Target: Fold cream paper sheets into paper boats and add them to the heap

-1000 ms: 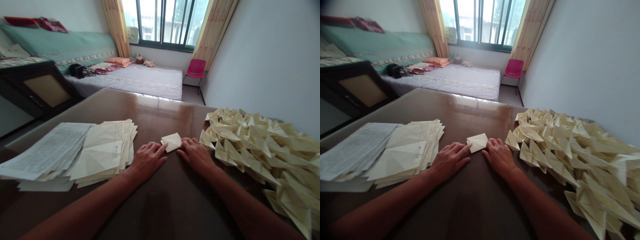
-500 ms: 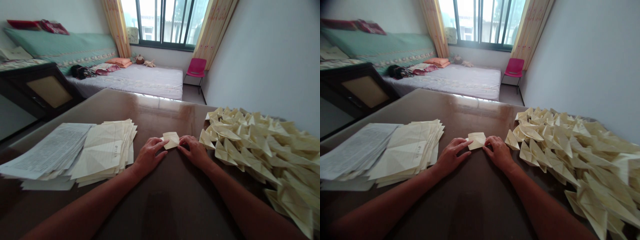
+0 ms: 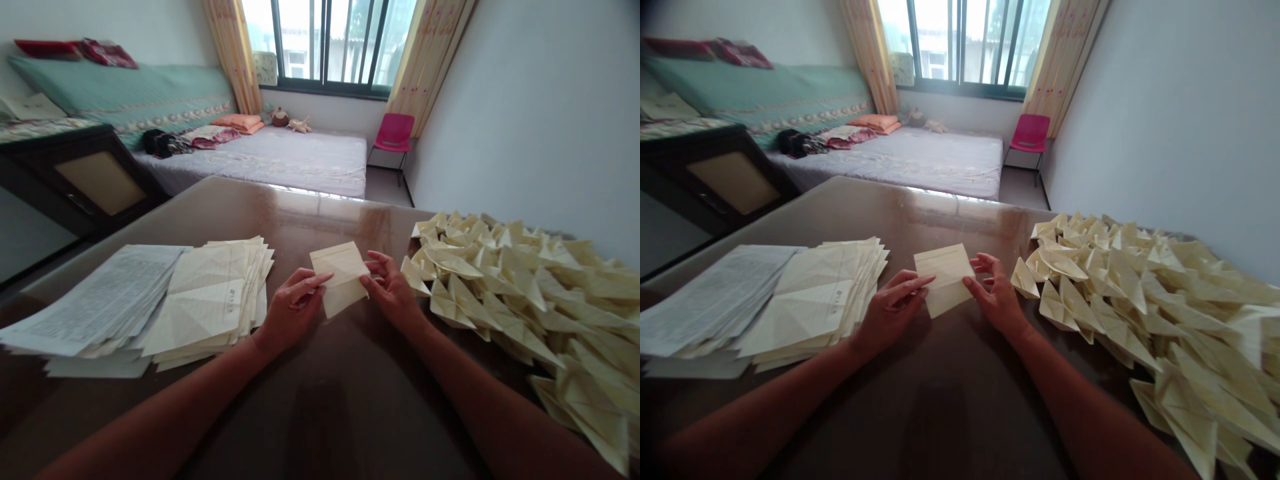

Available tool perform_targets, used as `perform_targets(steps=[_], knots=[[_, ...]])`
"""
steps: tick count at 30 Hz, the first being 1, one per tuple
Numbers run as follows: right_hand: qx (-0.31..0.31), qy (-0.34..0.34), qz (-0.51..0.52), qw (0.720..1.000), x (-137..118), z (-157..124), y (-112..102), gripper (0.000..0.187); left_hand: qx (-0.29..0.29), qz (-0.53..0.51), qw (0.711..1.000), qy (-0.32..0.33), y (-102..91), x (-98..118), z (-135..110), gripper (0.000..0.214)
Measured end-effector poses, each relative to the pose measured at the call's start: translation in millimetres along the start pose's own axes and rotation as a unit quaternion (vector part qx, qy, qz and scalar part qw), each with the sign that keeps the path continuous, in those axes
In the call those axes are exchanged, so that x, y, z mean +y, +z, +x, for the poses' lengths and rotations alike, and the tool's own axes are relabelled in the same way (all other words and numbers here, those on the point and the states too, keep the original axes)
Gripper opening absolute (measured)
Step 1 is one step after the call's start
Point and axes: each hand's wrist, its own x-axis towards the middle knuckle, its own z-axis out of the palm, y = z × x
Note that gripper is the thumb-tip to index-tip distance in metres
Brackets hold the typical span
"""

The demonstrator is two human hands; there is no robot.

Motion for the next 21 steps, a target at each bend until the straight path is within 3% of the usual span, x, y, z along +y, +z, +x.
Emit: perform_targets(steps=[3,6,9,13,15,17,19,21], knots=[[-0.044,0.043,0.097,0.993,-7,-2,2,0.058,-0.014,-0.028,0.999,-0.033,-0.8,2,0,0.028],[-0.049,0.081,0.108,0.990,-7,-3,2,0.054,-0.059,-0.025,0.997,-0.043,-2.5,-6,0,0.032],[-0.051,0.125,0.112,0.984,-3,-1,2,0.048,-0.082,0.096,0.992,0.016,-6.0,-13,-1,0.031],[-0.081,0.151,0.091,0.981,4,1,-1,0.045,-0.102,0.288,0.943,0.134,-9.0,-11,-3,0.023],[-0.115,0.120,0.009,0.986,5,2,-4,0.039,-0.128,0.323,0.922,0.173,-8.1,-8,-4,0.021],[-0.107,0.048,-0.125,0.985,3,2,-9,0.032,-0.164,0.327,0.911,0.189,-6.2,-7,-5,0.021],[-0.059,-0.048,-0.244,0.967,-3,1,-12,0.027,-0.197,0.323,0.907,0.183,-4.1,-8,-6,0.022],[-0.070,-0.130,-0.293,0.945,-14,-2,-14,0.028,-0.211,0.322,0.907,0.169,-2.3,-9,-7,0.023]])
